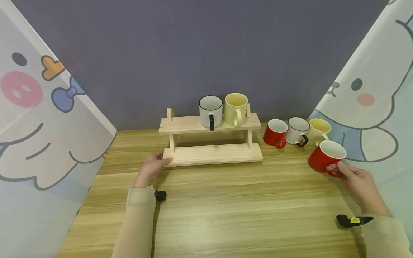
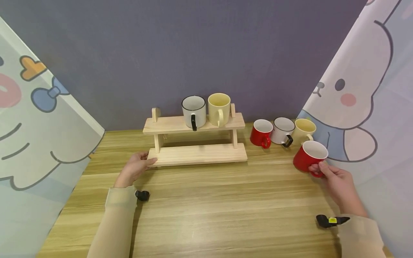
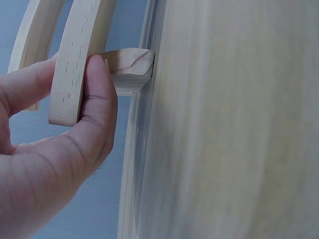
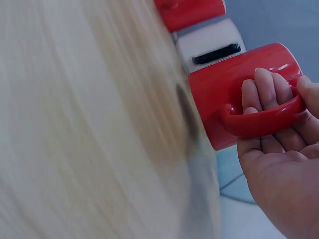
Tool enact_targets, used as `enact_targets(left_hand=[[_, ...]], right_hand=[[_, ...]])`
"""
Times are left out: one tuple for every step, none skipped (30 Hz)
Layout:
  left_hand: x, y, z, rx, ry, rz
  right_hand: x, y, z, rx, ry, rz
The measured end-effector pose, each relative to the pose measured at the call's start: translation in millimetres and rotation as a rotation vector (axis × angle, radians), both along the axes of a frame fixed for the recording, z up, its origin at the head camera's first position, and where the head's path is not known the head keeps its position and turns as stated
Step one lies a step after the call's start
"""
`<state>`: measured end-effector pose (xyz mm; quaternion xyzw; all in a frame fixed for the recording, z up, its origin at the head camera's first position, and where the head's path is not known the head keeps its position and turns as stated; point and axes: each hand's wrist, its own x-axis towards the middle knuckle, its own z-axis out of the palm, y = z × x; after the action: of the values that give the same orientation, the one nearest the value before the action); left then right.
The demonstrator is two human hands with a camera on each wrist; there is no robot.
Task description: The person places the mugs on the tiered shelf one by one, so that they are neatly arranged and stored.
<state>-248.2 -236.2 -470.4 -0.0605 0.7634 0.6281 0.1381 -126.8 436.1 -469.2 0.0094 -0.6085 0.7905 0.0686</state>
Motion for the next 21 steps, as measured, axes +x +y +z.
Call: enact_targets(left_hand=[[-0.1, 0.0, -0.1, 0.002, 0.0, -0.001], [-0.3, -0.2, -0.1, 0.002, -0.001, 0.0], [-0.3, -0.2, -0.2, 0.0, -0.002, -0.001], [-0.5, -0.2, -0.3, -0.001, -0.001, -0.001], [-0.6, -0.3, -0.4, -0.004, -0.001, -0.001], [-0.6, -0.5, -0.3, -0.006, -0.001, -0.001], [-0.7, -0.5, -0.3, -0.005, -0.001, 0.0], [-0.8, -0.5, -0.3, -0.004, -0.001, 0.0], [-0.7, -0.6, -0.2, -0.003, -0.001, 0.0], [-0.7, -0.5, -0.1, -0.002, -0.001, 0.001], [-0.7, -0.5, -0.1, 0.001, -0.001, 0.001], [-0.7, -0.6, -0.1, 0.002, -0.001, 0.003], [-0.7, -0.6, -0.2, 0.002, -0.002, 0.003], [-0.7, -0.7, -0.3, 0.003, -0.004, 0.004], [-0.7, -0.8, -0.4, 0.004, -0.005, 0.005], [-0.7, -0.9, -0.7, 0.006, -0.006, 0.007], [-0.8, -1.0, -0.8, 0.009, -0.007, 0.008], [-0.7, -1.0, -0.8, 0.012, -0.008, 0.009], [-0.6, -1.0, -0.6, 0.017, -0.009, 0.008], [-0.4, -0.9, -0.3, 0.021, -0.009, 0.007], [-0.1, -0.8, 0.4, 0.017, -0.01, 0.006]], right_hand=[[0.5, -2.6, 1.5, -0.004, 0.003, 0.01], [1.0, -5.5, 3.5, 0.002, 0.004, 0.014], [1.1, -8.3, 5.4, 0.008, 0.011, 0.02], [1.3, -11.1, 7.5, 0.011, 0.022, 0.03], [1.4, -14.1, 9.7, 0.006, 0.036, 0.044], [1.4, -17.1, 12.1, 0.005, 0.048, 0.056], [1.4, -20.2, 14.6, 0.0, 0.06, 0.069], [1.4, -23.3, 17.3, -0.003, 0.07, 0.082], [1.5, -26.6, 20.1, -0.008, 0.08, 0.092], [1.8, -30.3, 22.9, -0.013, 0.089, 0.101], [1.9, -34.0, 26.0, -0.014, 0.098, 0.111], [1.9, -37.7, 29.1, -0.011, 0.11, 0.12], [1.9, -41.7, 32.1, -0.004, 0.125, 0.127], [1.7, -45.7, 35.1, -0.001, 0.14, 0.136], [1.5, -49.8, 38.0, 0.005, 0.155, 0.147], [1.1, -53.8, 40.8, 0.013, 0.17, 0.159], [0.6, -57.5, 43.7, 0.022, 0.182, 0.172], [0.1, -61.3, 46.2, 0.027, 0.194, 0.182], [-0.4, -65.3, 48.7, 0.032, 0.202, 0.19], [-0.8, -69.0, 51.2, 0.036, 0.205, 0.201], [-1.2, -72.8, 53.4, 0.041, 0.208, 0.211]])
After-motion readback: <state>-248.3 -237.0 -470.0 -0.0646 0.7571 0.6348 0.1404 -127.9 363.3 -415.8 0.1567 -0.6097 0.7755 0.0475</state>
